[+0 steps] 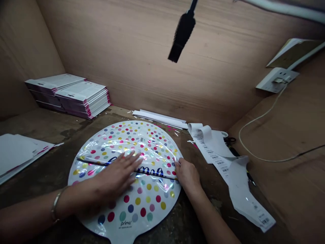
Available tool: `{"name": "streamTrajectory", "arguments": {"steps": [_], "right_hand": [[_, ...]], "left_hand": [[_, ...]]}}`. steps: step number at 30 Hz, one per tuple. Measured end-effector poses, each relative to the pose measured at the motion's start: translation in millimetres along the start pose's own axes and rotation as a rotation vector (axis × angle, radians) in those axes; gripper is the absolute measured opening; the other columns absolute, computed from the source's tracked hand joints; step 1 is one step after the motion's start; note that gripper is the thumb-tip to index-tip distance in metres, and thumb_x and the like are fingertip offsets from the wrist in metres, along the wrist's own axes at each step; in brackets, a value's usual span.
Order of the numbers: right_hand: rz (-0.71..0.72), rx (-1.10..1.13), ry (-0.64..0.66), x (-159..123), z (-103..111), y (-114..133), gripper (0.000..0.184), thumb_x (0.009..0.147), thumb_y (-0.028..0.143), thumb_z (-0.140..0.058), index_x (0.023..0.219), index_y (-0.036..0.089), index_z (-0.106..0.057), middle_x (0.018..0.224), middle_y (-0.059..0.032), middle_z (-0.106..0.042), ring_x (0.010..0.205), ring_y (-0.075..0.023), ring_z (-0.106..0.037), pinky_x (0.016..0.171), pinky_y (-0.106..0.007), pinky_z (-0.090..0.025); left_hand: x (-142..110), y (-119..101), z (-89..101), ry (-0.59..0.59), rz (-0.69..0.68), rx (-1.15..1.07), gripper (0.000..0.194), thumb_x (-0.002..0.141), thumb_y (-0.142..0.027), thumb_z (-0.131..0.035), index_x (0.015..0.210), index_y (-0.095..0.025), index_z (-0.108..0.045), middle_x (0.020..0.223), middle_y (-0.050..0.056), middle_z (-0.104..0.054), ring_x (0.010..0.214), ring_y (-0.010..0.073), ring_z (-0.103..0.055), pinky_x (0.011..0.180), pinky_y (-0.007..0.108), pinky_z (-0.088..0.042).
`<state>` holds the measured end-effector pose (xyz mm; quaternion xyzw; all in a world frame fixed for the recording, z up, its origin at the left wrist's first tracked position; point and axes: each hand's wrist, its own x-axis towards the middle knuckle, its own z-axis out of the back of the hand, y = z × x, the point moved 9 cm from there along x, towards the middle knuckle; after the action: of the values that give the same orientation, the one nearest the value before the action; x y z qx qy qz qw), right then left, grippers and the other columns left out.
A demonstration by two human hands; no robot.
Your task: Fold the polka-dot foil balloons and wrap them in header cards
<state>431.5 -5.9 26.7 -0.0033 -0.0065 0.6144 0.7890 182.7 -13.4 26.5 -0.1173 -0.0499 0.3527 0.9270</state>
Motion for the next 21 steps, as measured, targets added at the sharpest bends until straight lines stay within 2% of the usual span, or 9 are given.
{"name": "streamTrajectory", "arguments": {"steps": [3,5,7,9,11,14,15,18,21], "right_hand": [[0.123,-0.023,-0.035,-23,9,40,0.035,0.088,0.028,-0.043,0.115,0.013,-0.059,0.122,-0.0187,-0.059,0.117,-0.0308,-0.051,0.091,-0.043,-0.04],[0.4,0.032,0.008,-52,3,89,0.051,0.086,0.029,-0.047,0.135,0.013,-0.044,0.145,-0.0137,-0.037,0.136,-0.0277,-0.027,0.108,-0.044,-0.026],[0.603,0.124,0.147,-82,-13,119,0.061,0.089,0.037,-0.043,0.143,0.012,-0.03,0.151,-0.012,-0.024,0.14,-0.0253,-0.017,0.112,-0.045,-0.019],[0.593,0.171,0.242,-96,-28,107,0.067,0.09,0.046,-0.039,0.146,0.014,-0.02,0.153,-0.0099,-0.014,0.141,-0.0247,-0.011,0.114,-0.046,-0.017],[0.427,0.157,0.254,-92,-37,61,0.067,0.091,0.049,-0.033,0.147,0.017,-0.015,0.154,-0.008,-0.01,0.141,-0.0242,-0.009,0.113,-0.048,-0.016],[0.077,0.04,0.136,-78,-29,-24,0.061,0.092,0.042,-0.031,0.144,0.009,-0.025,0.151,-0.0161,-0.02,0.139,-0.0286,-0.016,0.111,-0.054,-0.018],[0.029,0.01,0.051,-75,-19,-37,0.06,0.092,0.038,-0.032,0.142,0.006,-0.028,0.15,-0.0184,-0.021,0.139,-0.0296,-0.016,0.111,-0.055,-0.018],[0.243,0.034,-0.118,-73,3,-8,0.055,0.092,0.031,-0.032,0.143,0.008,-0.029,0.151,-0.0144,-0.02,0.14,-0.0264,-0.012,0.112,-0.051,-0.019],[0.518,0.151,0.04,-76,-9,51,0.051,0.092,0.027,-0.033,0.143,0.017,-0.032,0.149,-0.0081,-0.028,0.139,-0.0223,-0.021,0.112,-0.047,-0.024]], "left_hand": [[3,-22,-27.3,0.059,-0.085,-0.083,0.057,0.093,-0.046,-0.033,0.145,-0.024,-0.024,0.151,0.009,-0.021,0.139,0.0315,-0.015,0.11,0.054,-0.015],[1,-18,-33.3,0.034,-0.078,-0.082,0.056,0.094,-0.046,-0.035,0.145,-0.026,-0.024,0.152,0.009,-0.019,0.14,0.0316,-0.013,0.11,0.054,-0.013],[-2,-13,-35.6,0.03,-0.08,-0.075,0.056,0.093,-0.044,-0.036,0.145,-0.027,-0.023,0.152,0.008,-0.018,0.14,0.0309,-0.012,0.111,0.054,-0.013],[-4,-9,-36.4,0.048,-0.076,-0.075,0.055,0.094,-0.045,-0.035,0.145,-0.028,-0.022,0.152,0.007,-0.016,0.14,0.0306,-0.011,0.111,0.054,-0.013],[-5,-8,-35.7,0.063,-0.077,-0.088,0.055,0.094,-0.047,-0.032,0.145,-0.03,-0.021,0.153,0.006,-0.015,0.14,0.0307,-0.01,0.111,0.054,-0.012],[-5,-10,-32.7,0.06,-0.089,-0.115,0.055,0.095,-0.047,-0.031,0.145,-0.03,-0.021,0.153,0.006,-0.014,0.14,0.0312,-0.01,0.111,0.055,-0.011],[-4,-11,-32.5,0.063,-0.091,-0.12,0.055,0.095,-0.047,-0.032,0.145,-0.029,-0.021,0.153,0.006,-0.014,0.14,0.0311,-0.01,0.111,0.054,-0.011],[0,-15,-33.8,0.074,-0.085,-0.107,0.055,0.095,-0.046,-0.033,0.145,-0.027,-0.022,0.152,0.008,-0.016,0.14,0.0309,-0.009,0.111,0.054,-0.011],[-3,-16,-32.2,0.053,-0.127,-0.081,0.056,0.094,-0.045,-0.036,0.145,-0.027,-0.023,0.153,0.007,-0.015,0.14,0.0292,-0.009,0.112,0.052,-0.01]]}}
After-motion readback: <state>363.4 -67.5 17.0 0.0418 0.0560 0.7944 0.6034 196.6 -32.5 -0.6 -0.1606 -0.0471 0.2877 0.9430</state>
